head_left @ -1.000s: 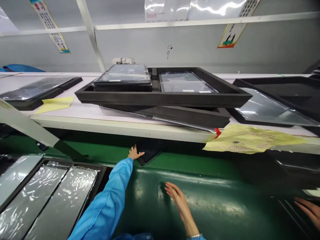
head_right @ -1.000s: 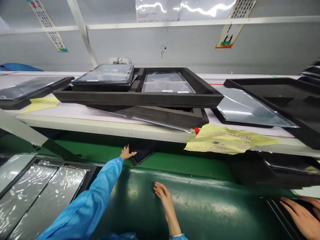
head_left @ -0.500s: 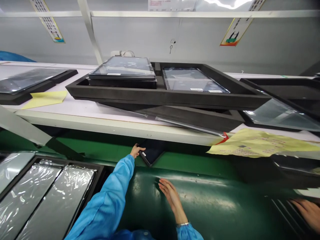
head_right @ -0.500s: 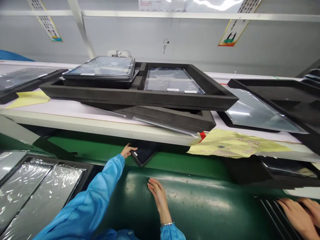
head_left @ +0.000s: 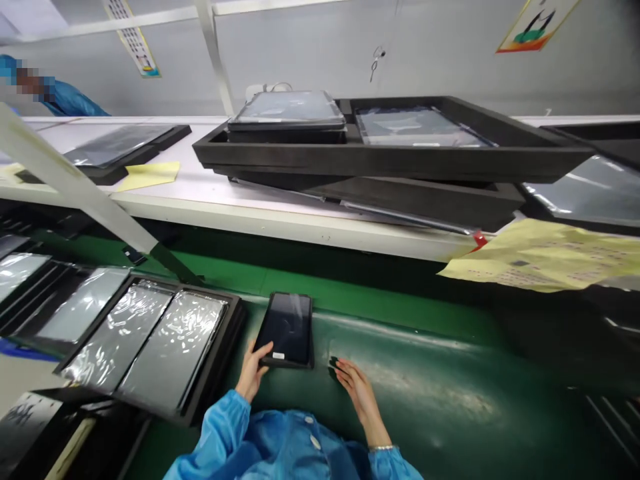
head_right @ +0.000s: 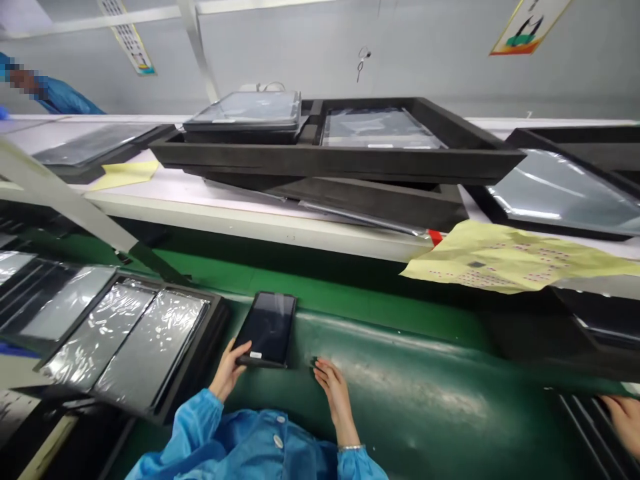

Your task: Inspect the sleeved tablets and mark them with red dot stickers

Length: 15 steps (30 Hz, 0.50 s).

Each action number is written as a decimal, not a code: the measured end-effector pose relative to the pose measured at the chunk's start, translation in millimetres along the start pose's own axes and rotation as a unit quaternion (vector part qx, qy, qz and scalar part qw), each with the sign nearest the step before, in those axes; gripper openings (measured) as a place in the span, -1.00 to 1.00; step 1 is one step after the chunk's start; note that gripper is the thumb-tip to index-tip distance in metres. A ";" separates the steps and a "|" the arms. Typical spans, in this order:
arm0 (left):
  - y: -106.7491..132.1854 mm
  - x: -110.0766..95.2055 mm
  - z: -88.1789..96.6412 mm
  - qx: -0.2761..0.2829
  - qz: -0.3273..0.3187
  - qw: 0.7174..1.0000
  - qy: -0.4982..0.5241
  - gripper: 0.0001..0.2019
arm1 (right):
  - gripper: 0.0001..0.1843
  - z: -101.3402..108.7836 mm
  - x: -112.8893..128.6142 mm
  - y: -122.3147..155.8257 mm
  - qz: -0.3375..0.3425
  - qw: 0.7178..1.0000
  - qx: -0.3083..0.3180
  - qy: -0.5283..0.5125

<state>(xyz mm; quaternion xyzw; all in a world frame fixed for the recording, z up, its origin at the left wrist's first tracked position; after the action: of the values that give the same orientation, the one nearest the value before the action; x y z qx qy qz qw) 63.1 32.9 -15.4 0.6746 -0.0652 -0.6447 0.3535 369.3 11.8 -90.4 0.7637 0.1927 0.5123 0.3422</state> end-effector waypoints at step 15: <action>44.4 59.2 13.8 0.085 -0.102 0.895 -0.426 -0.48 | -0.65 -28.5 -70.5 -16.1 -0.020 0.946 0.015 0.323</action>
<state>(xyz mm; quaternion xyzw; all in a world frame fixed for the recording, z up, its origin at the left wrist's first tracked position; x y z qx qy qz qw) 76.3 -37.6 -38.2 0.3654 -0.1952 -0.8949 0.1656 315.8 -13.3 -141.0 0.5584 0.3159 0.7216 0.2602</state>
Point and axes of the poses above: each hand's wrist, its own y-axis away from the middle knuckle, its own z-axis out of the back of the hand, x = y × z, the point moved 4 cm from there along -y, towards the middle knuckle, and after that the axes turned 6 degrees about -z, right-handed, at the moved point
